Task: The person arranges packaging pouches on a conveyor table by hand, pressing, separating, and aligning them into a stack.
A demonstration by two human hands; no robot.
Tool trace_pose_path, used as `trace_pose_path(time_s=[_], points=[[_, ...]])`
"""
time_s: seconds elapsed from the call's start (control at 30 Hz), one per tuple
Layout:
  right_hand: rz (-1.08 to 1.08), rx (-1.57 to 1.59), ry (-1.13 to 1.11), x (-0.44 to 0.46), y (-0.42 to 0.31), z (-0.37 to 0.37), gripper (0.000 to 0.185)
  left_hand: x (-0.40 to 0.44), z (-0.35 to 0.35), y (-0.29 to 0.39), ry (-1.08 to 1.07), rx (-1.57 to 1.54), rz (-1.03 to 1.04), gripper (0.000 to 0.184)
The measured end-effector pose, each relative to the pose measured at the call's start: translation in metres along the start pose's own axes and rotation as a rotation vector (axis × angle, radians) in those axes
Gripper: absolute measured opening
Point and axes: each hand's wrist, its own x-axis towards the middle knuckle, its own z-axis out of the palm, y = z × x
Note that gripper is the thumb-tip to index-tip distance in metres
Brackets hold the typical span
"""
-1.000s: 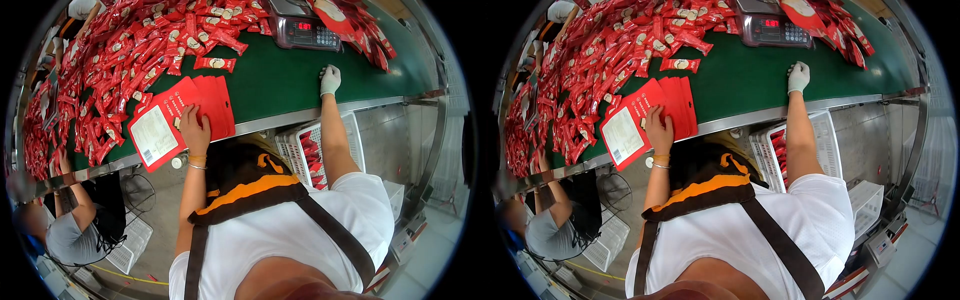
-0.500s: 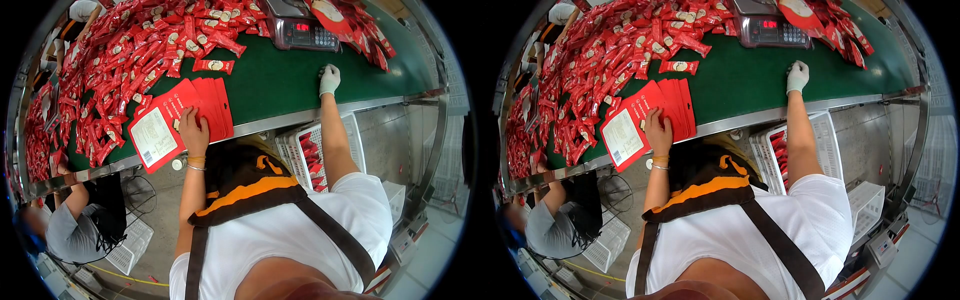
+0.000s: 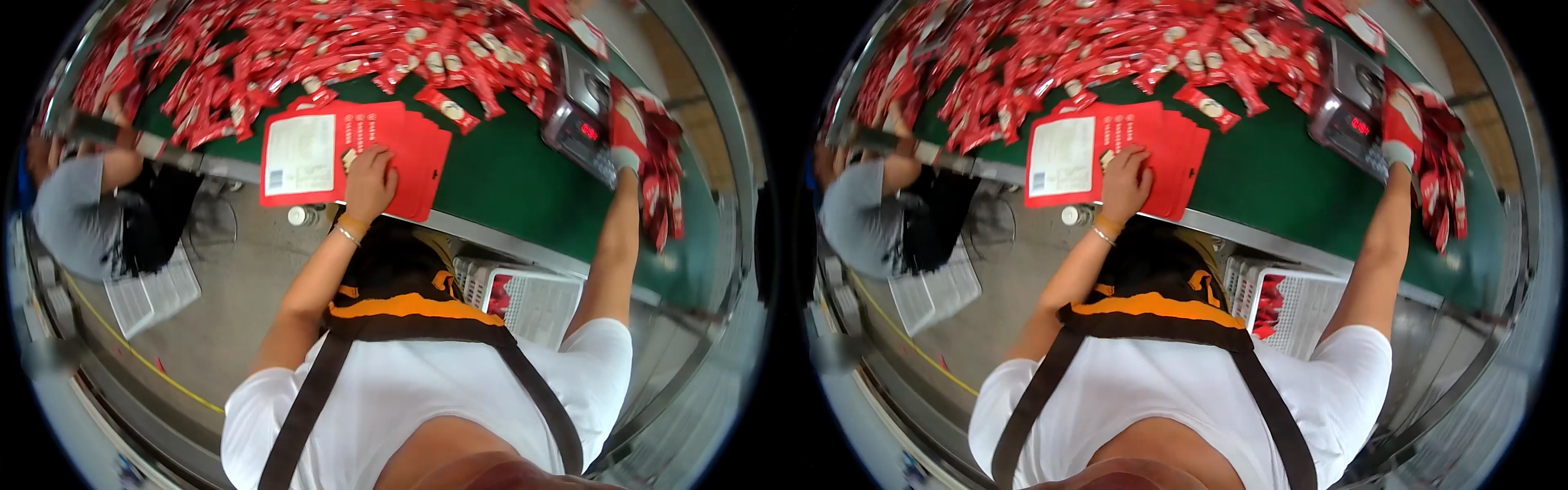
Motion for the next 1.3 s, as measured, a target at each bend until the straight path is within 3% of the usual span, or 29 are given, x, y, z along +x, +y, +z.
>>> trace_pose_path(time_s=[0.17,0.47,0.53,0.57,0.67,0.73,0.8,0.87,0.93,1.0,1.07,1.1,1.2,1.23,1.3], points=[[0.035,-0.008,0.059,0.024,0.004,0.001,0.049,0.0,-0.003,0.002,0.015,0.0,-0.024,0.024],[0.182,0.132,0.162,-0.021,-0.015,-0.027,0.043,-0.004,-0.006,-0.003,0.021,-0.018,-0.037,0.029],[0.352,0.405,-0.047,-0.052,-0.038,-0.057,0.043,0.0,-0.01,-0.003,-0.014,-0.136,-0.117,0.029],[0.349,0.403,-0.042,-0.053,-0.041,-0.059,0.043,0.009,-0.013,-0.008,-0.008,-0.136,-0.118,0.029],[0.133,0.069,0.139,-0.063,-0.042,-0.054,0.042,0.06,-0.038,-0.039,0.131,-0.141,-0.102,0.026],[0.183,0.264,0.454,-0.13,-0.083,-0.07,0.037,0.108,-0.055,-0.065,0.222,-0.035,-0.063,0.025],[0.137,0.296,0.417,-0.184,-0.129,-0.072,0.042,0.147,-0.054,-0.096,0.188,0.105,-0.044,0.026],[-0.266,0.502,0.37,-0.213,-0.179,-0.068,0.05,0.175,-0.034,-0.129,0.049,0.218,0.046,0.026],[-0.452,0.691,0.337,-0.232,-0.241,-0.079,0.062,0.201,-0.004,-0.156,-0.059,0.215,0.078,0.025],[-0.498,0.721,0.364,-0.234,-0.286,-0.087,0.068,0.217,0.019,-0.167,-0.139,0.214,0.114,0.025],[-0.505,0.933,0.25,-0.239,-0.316,-0.108,0.068,0.236,0.035,-0.175,-0.378,0.506,-0.022,0.03],[-0.45,1.008,0.143,-0.248,-0.327,-0.131,0.068,0.241,0.036,-0.168,-0.391,0.527,-0.088,0.024],[-0.597,1.038,0.207,-0.238,-0.345,-0.128,0.048,0.252,0.034,-0.168,-0.44,0.739,0.063,0.028],[-0.588,1.044,0.204,-0.24,-0.347,-0.128,0.048,0.257,0.022,-0.155,-0.58,0.799,0.093,0.025],[-0.629,1.012,0.245,-0.24,-0.349,-0.135,0.042,0.251,0.017,-0.153,-0.577,0.781,0.145,0.025]])
